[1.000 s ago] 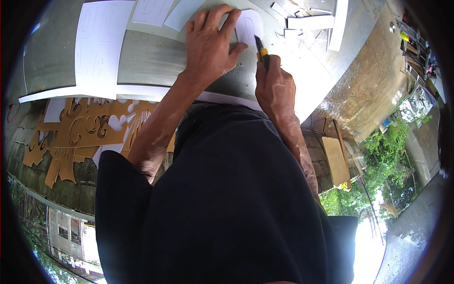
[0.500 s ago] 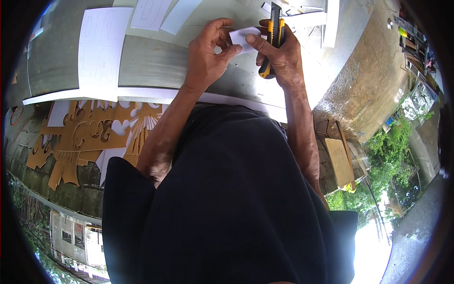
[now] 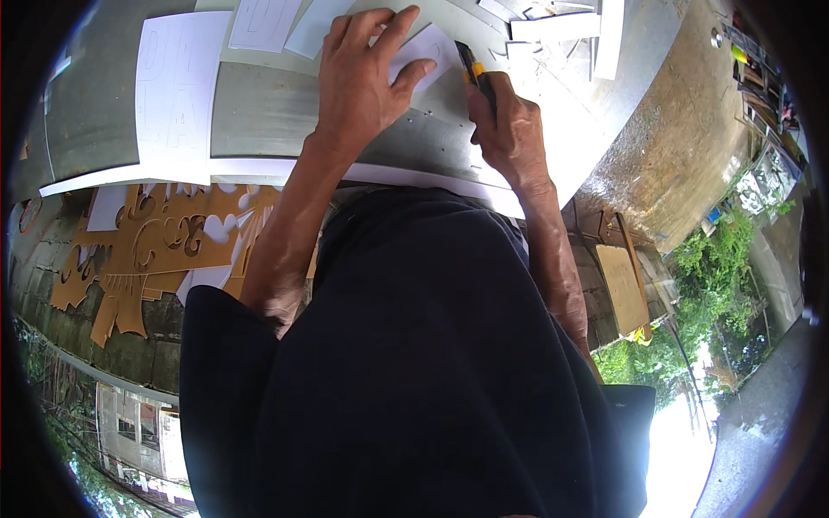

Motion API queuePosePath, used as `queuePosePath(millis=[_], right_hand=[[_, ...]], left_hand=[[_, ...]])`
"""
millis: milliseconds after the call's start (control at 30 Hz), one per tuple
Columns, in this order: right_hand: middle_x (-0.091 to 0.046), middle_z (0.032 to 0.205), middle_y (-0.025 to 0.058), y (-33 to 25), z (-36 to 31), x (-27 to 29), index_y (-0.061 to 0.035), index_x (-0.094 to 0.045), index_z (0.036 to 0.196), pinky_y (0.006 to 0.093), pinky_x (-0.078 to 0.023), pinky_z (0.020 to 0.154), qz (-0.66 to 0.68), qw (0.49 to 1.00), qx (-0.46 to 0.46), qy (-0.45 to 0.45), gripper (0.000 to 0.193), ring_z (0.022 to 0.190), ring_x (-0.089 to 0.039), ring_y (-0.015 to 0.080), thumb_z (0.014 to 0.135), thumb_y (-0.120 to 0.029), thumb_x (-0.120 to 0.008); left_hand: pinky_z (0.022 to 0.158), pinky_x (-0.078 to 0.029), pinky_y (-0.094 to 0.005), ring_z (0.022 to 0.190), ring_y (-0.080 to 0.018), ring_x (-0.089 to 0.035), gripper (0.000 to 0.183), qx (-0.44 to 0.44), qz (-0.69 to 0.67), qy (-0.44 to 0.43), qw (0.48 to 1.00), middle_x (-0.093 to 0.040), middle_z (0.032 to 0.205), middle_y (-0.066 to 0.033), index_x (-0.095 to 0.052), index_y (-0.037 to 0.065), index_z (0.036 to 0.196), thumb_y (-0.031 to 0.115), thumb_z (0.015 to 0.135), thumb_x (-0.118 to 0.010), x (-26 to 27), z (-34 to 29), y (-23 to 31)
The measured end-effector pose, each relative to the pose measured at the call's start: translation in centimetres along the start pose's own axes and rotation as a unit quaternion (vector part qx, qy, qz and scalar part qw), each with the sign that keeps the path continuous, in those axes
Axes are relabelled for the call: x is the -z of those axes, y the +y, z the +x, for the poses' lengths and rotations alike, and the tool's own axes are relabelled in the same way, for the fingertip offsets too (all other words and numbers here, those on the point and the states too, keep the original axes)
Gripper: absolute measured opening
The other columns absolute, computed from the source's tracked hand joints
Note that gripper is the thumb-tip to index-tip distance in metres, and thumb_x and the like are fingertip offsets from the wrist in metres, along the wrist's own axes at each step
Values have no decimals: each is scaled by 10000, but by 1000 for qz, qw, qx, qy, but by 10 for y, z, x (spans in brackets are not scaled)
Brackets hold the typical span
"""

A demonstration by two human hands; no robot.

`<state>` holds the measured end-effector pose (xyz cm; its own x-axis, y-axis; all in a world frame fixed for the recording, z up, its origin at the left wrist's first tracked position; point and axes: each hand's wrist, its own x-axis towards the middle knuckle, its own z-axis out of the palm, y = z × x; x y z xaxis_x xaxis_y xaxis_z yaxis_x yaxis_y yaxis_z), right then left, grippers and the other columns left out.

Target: Cutting out and assembling letters for a 3D sign.

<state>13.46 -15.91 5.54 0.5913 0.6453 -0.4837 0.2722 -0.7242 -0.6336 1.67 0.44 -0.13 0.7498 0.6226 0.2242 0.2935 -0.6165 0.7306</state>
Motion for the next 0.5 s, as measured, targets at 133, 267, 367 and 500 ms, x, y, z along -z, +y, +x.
queuePosePath(millis=[133, 267, 367, 500], right_hand=[[-708, 753, 189, -2, -1, -2, -34, -550, 968, 478, -560, 592, -131, 989, 57, 25, 205, 653, -706, 394, 986, -222, -631], [-711, 757, 178, -7, 3, -3, -56, -550, 961, 474, -558, 575, -176, 981, 81, 27, 199, 640, -708, 382, 984, -237, -630], [-713, 757, 174, -2, 4, -4, -59, -542, 954, 472, -557, 565, -188, 978, 91, 27, 205, 632, -707, 378, 983, -242, -629], [-714, 762, 177, -2, 5, -6, -59, -537, 952, 482, -559, 573, -188, 978, 94, 18, 200, 635, -708, 385, 984, -236, -624]], left_hand=[[911, -435, -430, 1038, -240, -534, 616, 1, 32, -50, 998, -597, 1142, -11, -696, 157, 1292, 289, 722, -887, 3, -22, 10], [945, -400, -438, 1066, -220, -520, 643, 15, 55, -64, 996, -600, 1161, 13, -716, 186, 1291, 347, 695, -895, -1, -28, 3], [951, -395, -435, 1057, -218, -519, 628, 20, 45, -73, 996, -600, 1158, 22, -731, 198, 1277, 369, 693, -885, -3, -30, 2], [951, -389, -435, 1048, -215, -517, 623, 17, 41, -65, 997, -601, 1154, 28, -734, 203, 1277, 376, 696, -877, -5, -30, 0]])
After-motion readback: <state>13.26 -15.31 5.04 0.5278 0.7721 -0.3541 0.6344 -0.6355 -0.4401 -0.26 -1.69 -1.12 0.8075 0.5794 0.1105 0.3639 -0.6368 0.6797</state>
